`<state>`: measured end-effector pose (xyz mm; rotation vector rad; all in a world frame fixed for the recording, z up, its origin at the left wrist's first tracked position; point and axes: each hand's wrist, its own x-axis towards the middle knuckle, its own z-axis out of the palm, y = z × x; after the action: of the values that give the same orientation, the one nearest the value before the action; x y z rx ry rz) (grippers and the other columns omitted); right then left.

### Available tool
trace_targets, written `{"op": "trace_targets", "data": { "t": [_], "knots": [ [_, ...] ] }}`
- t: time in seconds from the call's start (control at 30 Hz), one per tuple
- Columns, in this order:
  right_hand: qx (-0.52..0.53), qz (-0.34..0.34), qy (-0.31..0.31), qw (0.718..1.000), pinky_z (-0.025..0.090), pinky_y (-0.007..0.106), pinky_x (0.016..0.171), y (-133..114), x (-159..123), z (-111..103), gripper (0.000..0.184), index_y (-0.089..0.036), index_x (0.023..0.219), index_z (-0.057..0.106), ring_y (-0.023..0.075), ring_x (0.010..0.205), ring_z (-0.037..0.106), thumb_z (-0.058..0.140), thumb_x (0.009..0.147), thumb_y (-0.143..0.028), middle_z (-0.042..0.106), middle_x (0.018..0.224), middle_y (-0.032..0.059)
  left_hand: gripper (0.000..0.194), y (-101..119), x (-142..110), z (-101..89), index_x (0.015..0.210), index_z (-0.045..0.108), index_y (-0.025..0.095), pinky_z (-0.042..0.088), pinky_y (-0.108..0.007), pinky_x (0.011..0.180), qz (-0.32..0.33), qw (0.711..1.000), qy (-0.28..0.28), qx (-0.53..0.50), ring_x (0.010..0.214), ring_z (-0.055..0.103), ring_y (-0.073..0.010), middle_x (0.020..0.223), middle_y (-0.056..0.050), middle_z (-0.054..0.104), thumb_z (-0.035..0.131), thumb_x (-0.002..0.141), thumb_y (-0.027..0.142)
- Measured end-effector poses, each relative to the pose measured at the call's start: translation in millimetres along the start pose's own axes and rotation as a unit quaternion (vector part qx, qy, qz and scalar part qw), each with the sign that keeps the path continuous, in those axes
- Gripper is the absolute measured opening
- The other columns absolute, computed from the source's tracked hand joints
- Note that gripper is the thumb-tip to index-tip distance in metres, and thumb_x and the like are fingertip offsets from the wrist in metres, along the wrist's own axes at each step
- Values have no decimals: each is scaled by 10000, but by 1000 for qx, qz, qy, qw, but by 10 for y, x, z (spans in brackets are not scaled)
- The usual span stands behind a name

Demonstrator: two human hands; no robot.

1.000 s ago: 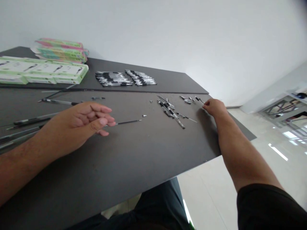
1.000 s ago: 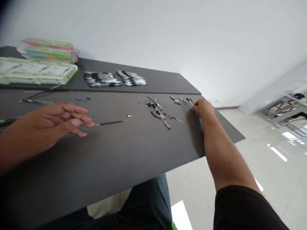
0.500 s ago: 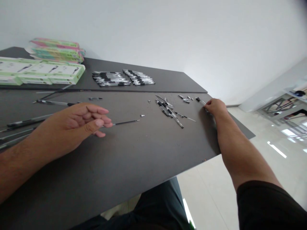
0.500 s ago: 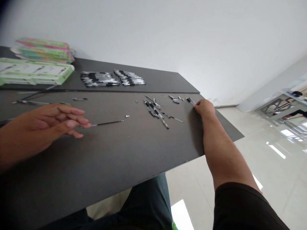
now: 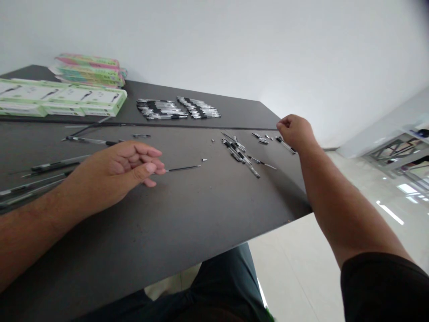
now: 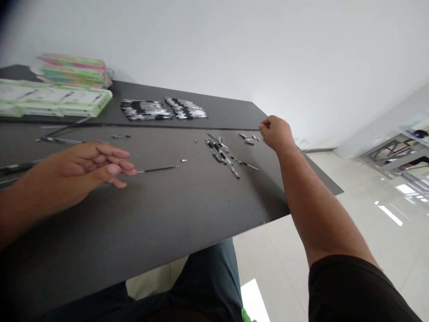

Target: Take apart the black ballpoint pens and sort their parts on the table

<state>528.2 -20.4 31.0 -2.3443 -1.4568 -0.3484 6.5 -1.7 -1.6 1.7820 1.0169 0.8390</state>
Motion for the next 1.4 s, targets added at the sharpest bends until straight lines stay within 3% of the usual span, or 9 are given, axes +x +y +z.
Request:
{"op": "trace_targets", "data": {
  "t": [0.13,0.23,0.37,0.5,0.6,0.77,1.03,1.23,1.4],
  "knots": [
    [87,-59,23,994,558,422,847,-473,-35,-248,240,-177,1140,870,283,894,747,702,1035,-313,864,1047,141,409,-20,-5,4,1085,736,250,747,-362,657,8,1000,1,-11,983,890,-334,956,-103,892,902,831,524],
    [120,-97,-36,987,540,401,800,-755,-155,-347,223,-172,1116,866,238,804,705,717,1017,-304,827,931,92,408,-28,1,10,1071,743,274,748,-372,657,-1,1000,2,-18,1000,892,-355,963,-93,891,909,808,538],
    [85,-152,-120,977,519,377,778,-983,-300,-333,179,-188,1045,861,208,764,685,726,994,-294,797,861,54,396,-27,6,24,1058,740,279,742,-360,663,0,1000,7,-17,1004,890,-347,947,-83,877,888,799,541],
    [55,-180,-141,972,538,379,802,-1115,-292,-282,181,-190,1045,864,211,757,693,719,988,-282,793,849,56,422,-52,-1,15,1073,742,274,709,-360,620,-5,1000,-1,5,931,877,-339,962,-90,873,872,786,556],
    [49,-188,-143,971,551,382,812,-1185,-201,-258,191,-191,1074,875,220,756,707,723,970,-241,796,847,59,458,-106,-8,-36,1190,766,258,708,-390,661,7,997,-12,76,958,873,-343,1061,-119,892,827,851,560],
    [31,-198,-130,971,583,385,855,-1242,-75,-78,236,-185,1120,895,247,840,755,720,968,-227,848,928,87,478,-182,-4,-129,1262,776,247,697,-543,1043,55,978,-23,198,1063,868,-352,1137,-120,905,726,930,586],
    [-17,-173,-118,978,578,357,908,-1127,-172,353,276,-183,1196,897,296,1051,818,699,1028,-276,909,1134,130,489,-109,-12,-114,1204,785,275,687,-447,909,41,967,-23,250,982,855,-330,1094,-89,913,669,907,647],
    [-11,-197,-189,962,518,320,782,-1117,-275,160,182,-211,1094,891,234,863,781,758,994,-286,887,989,61,487,-56,-10,-89,1162,803,278,706,-443,838,30,965,-21,259,950,864,-344,1074,-92,907,669,883,653],
    [-35,-215,-297,930,467,324,691,-1110,-340,-45,53,-255,905,827,216,765,739,874,883,-261,836,842,6,506,-122,4,-111,1202,819,283,701,-456,892,37,967,-27,250,958,853,-344,1085,-94,904,674,897,661]
  ]
}}
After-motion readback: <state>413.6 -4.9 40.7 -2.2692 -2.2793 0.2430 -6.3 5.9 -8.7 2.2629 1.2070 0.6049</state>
